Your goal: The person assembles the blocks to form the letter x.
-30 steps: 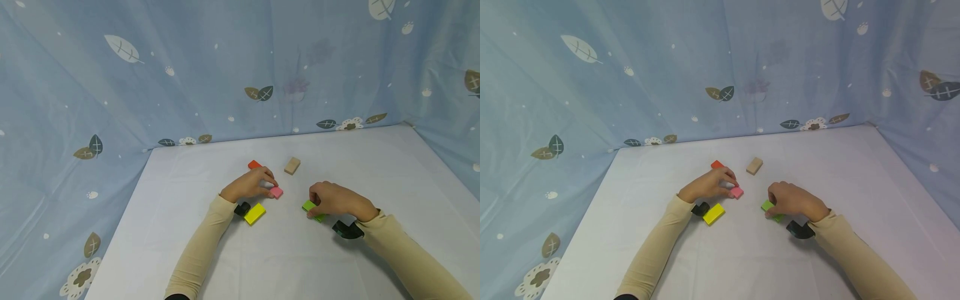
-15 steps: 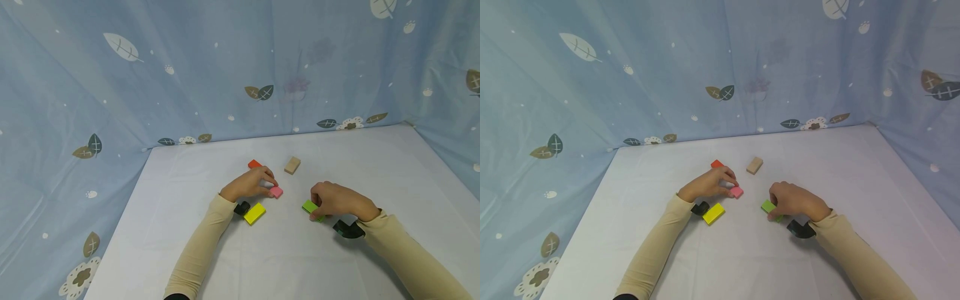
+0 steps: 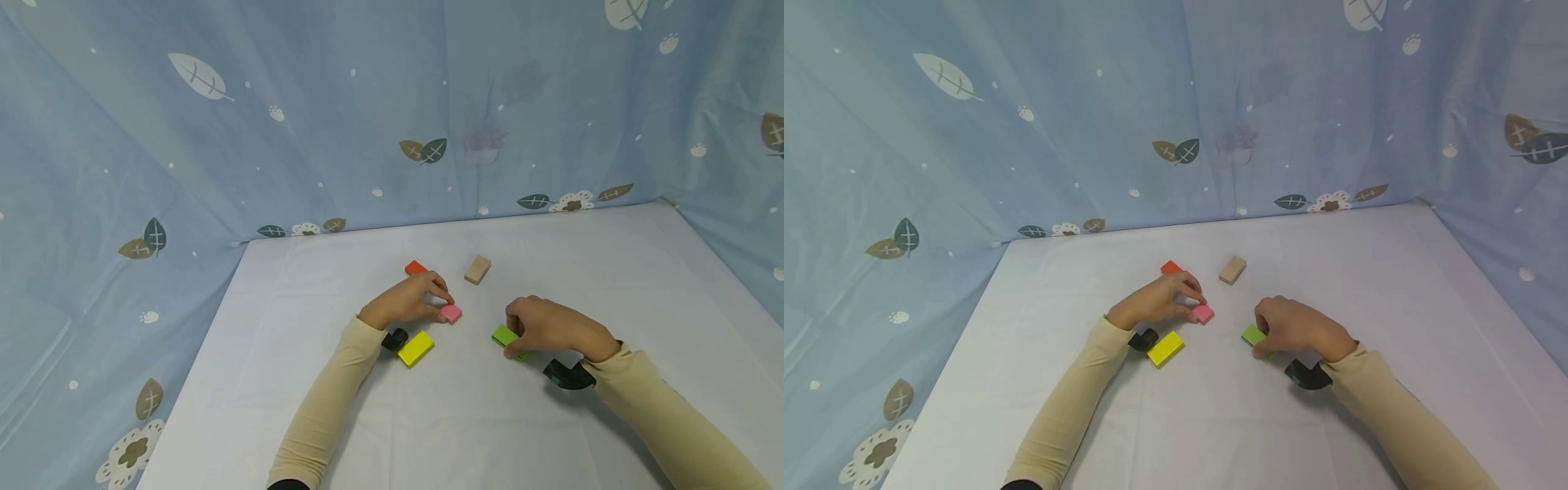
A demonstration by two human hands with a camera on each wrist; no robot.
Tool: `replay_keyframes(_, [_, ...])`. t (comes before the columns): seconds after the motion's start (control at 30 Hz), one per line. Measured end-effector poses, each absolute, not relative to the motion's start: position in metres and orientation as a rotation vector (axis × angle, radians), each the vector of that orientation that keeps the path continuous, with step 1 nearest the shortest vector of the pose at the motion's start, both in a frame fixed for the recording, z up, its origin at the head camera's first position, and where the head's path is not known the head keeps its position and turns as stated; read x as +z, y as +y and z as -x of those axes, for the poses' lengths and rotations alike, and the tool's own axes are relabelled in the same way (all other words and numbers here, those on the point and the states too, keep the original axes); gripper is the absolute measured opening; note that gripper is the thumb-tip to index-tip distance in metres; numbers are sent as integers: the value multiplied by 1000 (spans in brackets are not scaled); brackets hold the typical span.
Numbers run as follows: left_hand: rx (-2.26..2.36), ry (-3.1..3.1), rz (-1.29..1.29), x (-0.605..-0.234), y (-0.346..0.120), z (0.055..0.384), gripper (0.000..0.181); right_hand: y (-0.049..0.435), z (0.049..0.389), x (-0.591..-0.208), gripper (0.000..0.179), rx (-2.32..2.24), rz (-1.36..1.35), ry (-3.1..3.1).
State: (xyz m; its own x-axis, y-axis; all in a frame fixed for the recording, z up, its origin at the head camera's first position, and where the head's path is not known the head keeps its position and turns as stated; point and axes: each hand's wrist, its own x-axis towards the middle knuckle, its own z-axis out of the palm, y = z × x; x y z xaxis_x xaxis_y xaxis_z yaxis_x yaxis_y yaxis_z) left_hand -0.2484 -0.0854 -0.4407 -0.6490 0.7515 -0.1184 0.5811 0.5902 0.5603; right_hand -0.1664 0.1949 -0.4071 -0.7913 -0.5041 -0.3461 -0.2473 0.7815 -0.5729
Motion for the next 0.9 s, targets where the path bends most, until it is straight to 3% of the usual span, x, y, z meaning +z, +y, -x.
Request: replay_keyframes(0.9, [707,2474,-1078,-440,-86,248,34,190,172,-415,27,-715,584,2527])
